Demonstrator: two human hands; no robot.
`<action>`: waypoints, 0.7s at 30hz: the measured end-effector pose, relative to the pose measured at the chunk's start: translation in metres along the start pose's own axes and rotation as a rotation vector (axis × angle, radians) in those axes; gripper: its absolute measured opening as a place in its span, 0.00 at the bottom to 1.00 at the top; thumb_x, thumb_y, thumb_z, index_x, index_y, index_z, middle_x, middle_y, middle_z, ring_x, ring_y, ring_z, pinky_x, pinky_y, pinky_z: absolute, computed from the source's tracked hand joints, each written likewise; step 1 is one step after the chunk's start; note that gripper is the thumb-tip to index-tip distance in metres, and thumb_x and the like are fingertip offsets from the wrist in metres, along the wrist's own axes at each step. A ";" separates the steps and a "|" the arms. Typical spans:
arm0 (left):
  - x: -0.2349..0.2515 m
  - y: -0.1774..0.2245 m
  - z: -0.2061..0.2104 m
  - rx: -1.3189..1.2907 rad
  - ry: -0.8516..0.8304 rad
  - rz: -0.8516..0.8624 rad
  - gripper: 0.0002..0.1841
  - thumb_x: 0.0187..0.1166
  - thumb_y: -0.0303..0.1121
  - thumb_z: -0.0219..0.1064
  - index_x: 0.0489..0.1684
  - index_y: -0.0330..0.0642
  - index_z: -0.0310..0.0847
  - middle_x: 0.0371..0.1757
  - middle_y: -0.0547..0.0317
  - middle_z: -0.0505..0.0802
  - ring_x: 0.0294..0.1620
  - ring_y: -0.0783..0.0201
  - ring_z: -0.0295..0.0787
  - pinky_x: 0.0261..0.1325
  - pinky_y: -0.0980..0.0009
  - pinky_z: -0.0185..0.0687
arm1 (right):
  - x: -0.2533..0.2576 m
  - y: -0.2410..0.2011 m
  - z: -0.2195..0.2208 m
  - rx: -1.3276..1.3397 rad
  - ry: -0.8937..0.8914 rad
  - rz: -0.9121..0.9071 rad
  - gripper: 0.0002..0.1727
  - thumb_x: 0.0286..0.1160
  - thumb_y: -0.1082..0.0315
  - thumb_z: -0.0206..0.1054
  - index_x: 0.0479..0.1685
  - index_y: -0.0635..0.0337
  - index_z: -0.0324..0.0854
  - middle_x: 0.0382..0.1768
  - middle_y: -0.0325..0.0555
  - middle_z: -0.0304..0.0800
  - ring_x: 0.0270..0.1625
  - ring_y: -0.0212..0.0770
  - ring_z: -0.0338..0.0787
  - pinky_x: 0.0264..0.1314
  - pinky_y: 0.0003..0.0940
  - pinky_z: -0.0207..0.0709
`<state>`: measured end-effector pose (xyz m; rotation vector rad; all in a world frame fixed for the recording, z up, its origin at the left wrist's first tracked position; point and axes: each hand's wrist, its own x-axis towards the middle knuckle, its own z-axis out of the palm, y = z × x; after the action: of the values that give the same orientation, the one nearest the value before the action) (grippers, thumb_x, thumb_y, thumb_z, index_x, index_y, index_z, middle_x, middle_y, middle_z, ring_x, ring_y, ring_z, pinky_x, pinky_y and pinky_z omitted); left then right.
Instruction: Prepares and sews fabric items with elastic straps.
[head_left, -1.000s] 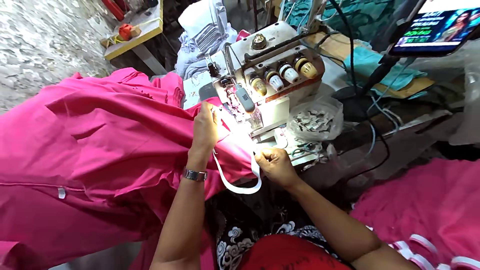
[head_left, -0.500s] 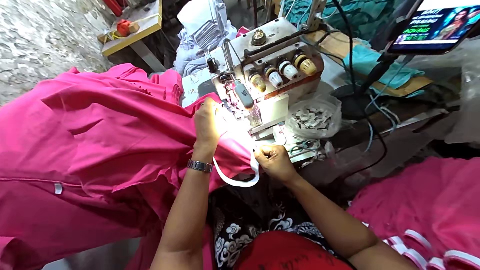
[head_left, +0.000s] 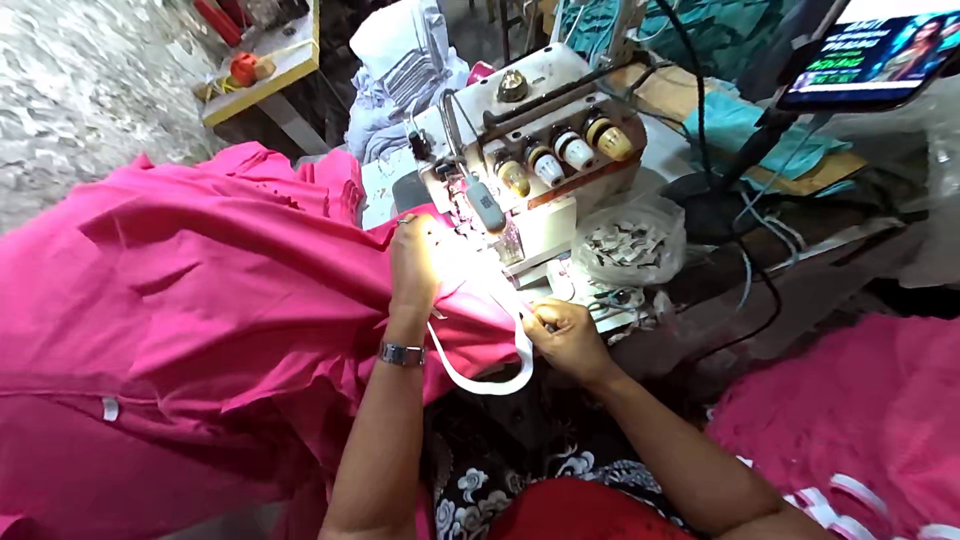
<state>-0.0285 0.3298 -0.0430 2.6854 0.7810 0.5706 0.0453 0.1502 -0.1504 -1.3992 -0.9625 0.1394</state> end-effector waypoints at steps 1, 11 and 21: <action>0.006 0.000 0.005 -0.024 0.029 -0.006 0.05 0.74 0.15 0.65 0.42 0.24 0.84 0.52 0.29 0.89 0.57 0.32 0.86 0.62 0.38 0.79 | 0.003 -0.001 0.000 0.002 0.010 -0.009 0.19 0.67 0.74 0.64 0.06 0.63 0.70 0.17 0.38 0.75 0.24 0.18 0.71 0.28 0.12 0.63; 0.049 0.002 0.013 -0.079 0.049 -0.265 0.15 0.74 0.25 0.69 0.56 0.30 0.87 0.55 0.35 0.93 0.62 0.42 0.89 0.68 0.41 0.76 | 0.012 -0.011 0.012 -0.014 0.028 -0.071 0.17 0.65 0.76 0.66 0.07 0.65 0.74 0.19 0.42 0.78 0.26 0.21 0.76 0.29 0.13 0.67; 0.073 -0.036 0.013 -0.159 0.087 -0.076 0.27 0.69 0.33 0.78 0.62 0.23 0.78 0.57 0.30 0.89 0.63 0.40 0.86 0.71 0.44 0.75 | 0.039 0.003 0.030 0.033 0.016 0.007 0.19 0.63 0.77 0.69 0.07 0.60 0.69 0.16 0.36 0.72 0.21 0.23 0.70 0.23 0.19 0.62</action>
<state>0.0180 0.3981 -0.0466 2.4904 0.8199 0.7033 0.0521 0.1969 -0.1376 -1.3716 -0.9386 0.1481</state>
